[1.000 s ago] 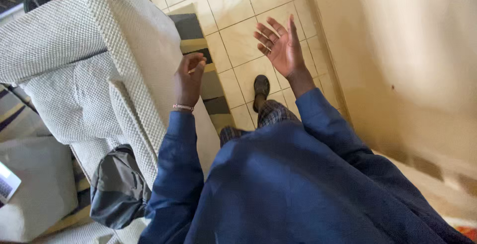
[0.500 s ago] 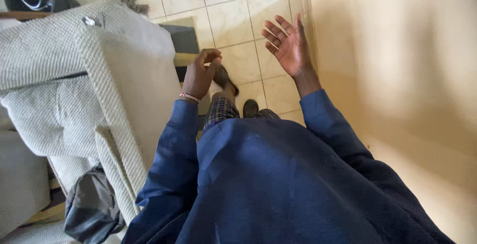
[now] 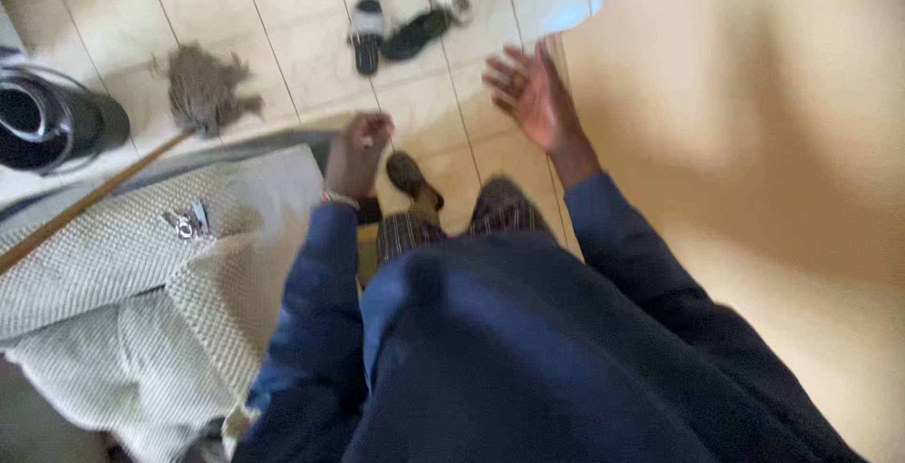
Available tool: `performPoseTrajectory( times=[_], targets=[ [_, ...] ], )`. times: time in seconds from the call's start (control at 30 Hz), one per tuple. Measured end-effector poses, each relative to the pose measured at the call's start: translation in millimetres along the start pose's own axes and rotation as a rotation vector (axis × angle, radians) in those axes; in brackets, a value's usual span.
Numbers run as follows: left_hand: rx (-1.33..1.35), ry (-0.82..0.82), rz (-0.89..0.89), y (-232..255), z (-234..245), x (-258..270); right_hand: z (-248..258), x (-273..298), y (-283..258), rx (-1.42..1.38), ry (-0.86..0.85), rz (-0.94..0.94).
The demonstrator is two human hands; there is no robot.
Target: The person picks up various shoes and sandals from the floor and places them onto the shelves of a white shoe rack.
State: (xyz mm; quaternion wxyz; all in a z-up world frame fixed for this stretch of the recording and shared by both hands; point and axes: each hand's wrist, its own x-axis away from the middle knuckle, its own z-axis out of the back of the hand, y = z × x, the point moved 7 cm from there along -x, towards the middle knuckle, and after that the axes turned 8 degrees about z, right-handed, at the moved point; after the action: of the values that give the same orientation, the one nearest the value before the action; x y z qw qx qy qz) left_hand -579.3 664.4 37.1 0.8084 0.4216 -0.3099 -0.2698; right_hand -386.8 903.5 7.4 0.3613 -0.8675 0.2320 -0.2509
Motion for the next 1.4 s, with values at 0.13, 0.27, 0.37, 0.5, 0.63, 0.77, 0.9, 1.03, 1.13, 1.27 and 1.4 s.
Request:
performPoseTrajectory(
  times=[0.13,0.27,0.37,0.5,0.63,0.77,0.9,1.03,1.13,1.27,1.4],
  targets=[
    [-0.023,-0.037,0.109,1.3,25.0,-54.0,-15.5,-58.0,-5.6,0.002,-0.001,-0.052],
    [0.003,-0.003,0.155,-18.7,31.9,-112.3,-1.2,-132.2,13.2,0.053,0.0,-0.193],
    [-0.056,0.038,0.258,-57.1,19.5,-135.7,37.0,-189.5,49.1,0.125,-0.088,-0.281],
    [0.065,0.104,0.364,-108.8,-5.8,-177.8,107.2,-284.3,130.6,0.386,-0.222,-0.365],
    [-0.063,0.101,0.705,-160.6,-36.8,-210.7,186.2,-360.9,207.5,1.085,-0.369,-0.449],
    [-0.017,-0.026,0.818,-193.4,-84.5,-273.5,258.2,-424.4,291.2,1.328,-0.445,-0.471],
    [-0.003,-0.087,0.967,-211.9,-112.8,-322.2,325.9,-488.1,369.4,1.577,-0.546,-0.555],
    [0.068,-0.112,1.079,-224.9,-123.4,-345.9,362.3,-546.4,430.3,1.751,-0.408,-0.442],
    [0.053,-0.094,1.029,-233.3,-116.2,-351.3,378.8,-587.7,461.4,1.767,-0.27,-0.345],
    [-0.062,-0.118,1.076,-254.2,-108.7,-339.7,382.8,-607.5,474.8,1.759,-0.337,-0.327],
    [-0.006,-0.13,0.992,-236.6,-115.6,-337.9,344.4,-568.1,440.1,1.499,-0.338,-0.426]
  ],
)
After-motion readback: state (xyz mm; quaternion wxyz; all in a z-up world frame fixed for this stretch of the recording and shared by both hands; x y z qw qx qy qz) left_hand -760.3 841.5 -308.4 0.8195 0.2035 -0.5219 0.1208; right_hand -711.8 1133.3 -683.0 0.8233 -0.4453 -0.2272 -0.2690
